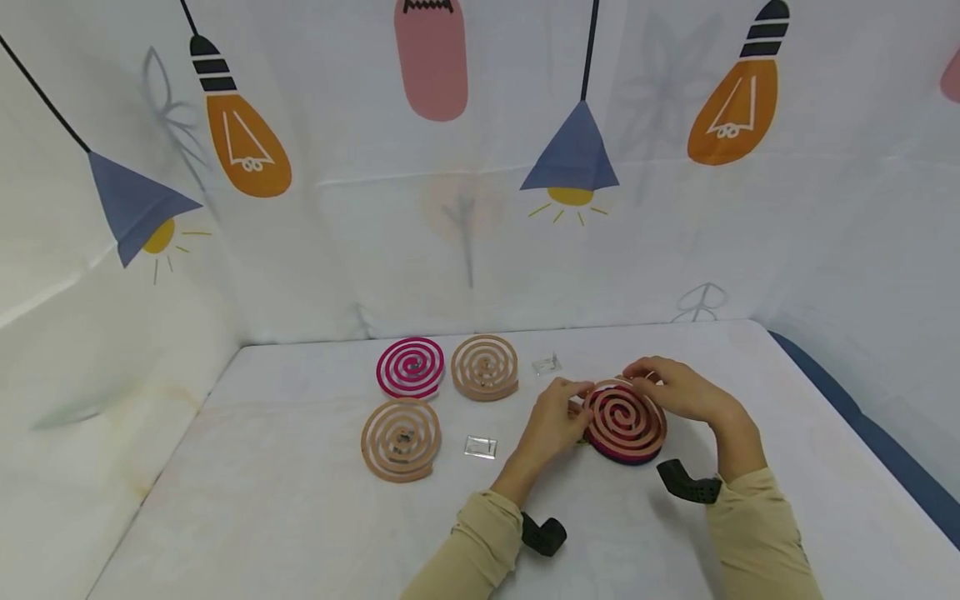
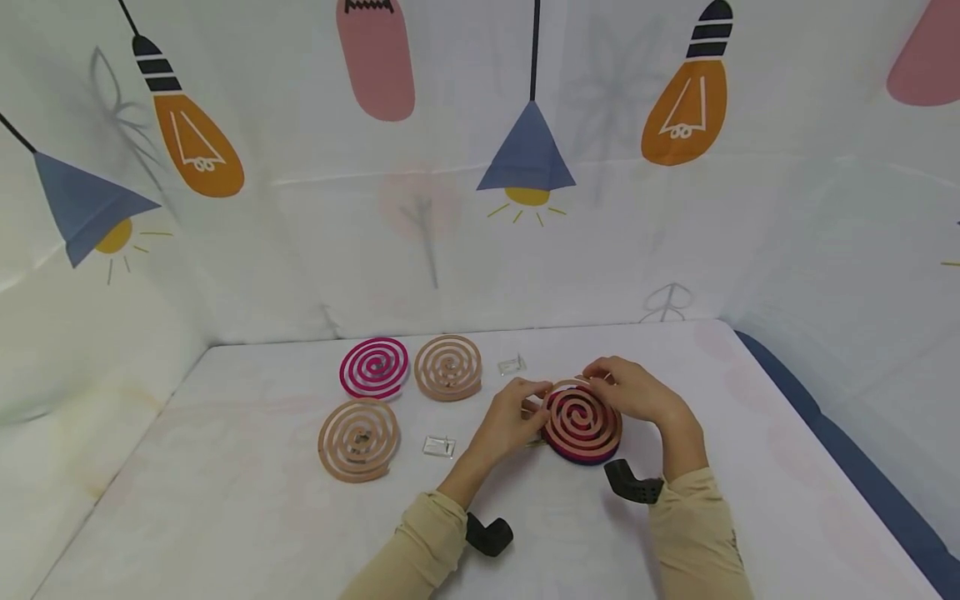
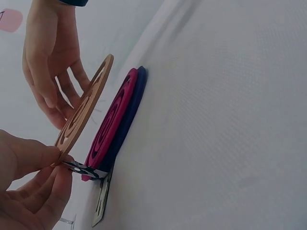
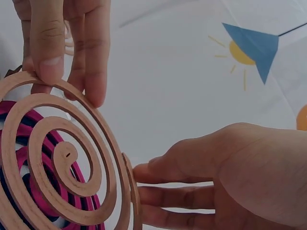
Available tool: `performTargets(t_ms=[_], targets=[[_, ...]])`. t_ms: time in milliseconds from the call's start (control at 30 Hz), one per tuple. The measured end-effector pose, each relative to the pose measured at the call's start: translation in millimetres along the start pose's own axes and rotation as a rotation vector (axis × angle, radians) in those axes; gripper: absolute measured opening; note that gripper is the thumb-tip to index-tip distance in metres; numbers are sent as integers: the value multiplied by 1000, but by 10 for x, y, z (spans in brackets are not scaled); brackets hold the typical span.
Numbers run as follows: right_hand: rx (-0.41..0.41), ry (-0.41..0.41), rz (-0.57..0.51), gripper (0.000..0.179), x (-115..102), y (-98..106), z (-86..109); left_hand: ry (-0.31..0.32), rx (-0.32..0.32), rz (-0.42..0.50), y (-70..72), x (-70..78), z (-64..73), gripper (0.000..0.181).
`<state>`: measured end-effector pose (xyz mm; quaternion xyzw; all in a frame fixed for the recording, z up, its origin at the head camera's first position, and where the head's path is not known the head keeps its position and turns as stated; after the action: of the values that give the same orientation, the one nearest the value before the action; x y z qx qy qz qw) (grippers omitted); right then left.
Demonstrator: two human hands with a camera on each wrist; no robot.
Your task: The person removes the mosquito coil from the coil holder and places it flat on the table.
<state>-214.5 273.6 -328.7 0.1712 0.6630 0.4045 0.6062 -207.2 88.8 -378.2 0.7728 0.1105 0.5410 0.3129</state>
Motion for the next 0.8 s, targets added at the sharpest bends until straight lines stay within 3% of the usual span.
performTargets(t_ms=[333, 800], targets=[[-40, -9, -3, 33, 10, -36, -11, 0, -9, -65, -15, -44, 15, 38], [-36, -26, 6, 34, 47, -68, -31, 53, 14, -25, -61, -109, 25, 31]])
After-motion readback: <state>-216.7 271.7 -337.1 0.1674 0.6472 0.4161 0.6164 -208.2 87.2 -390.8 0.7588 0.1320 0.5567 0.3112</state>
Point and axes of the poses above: each hand's wrist, its own z-axis away from the middle knuckle, its own y-axis out of the back of the hand, x = y × z, the point moved 4 cm from there along -z, towards the middle knuckle, and after that the axes turned 6 degrees about -z, right-handed, at the moved point
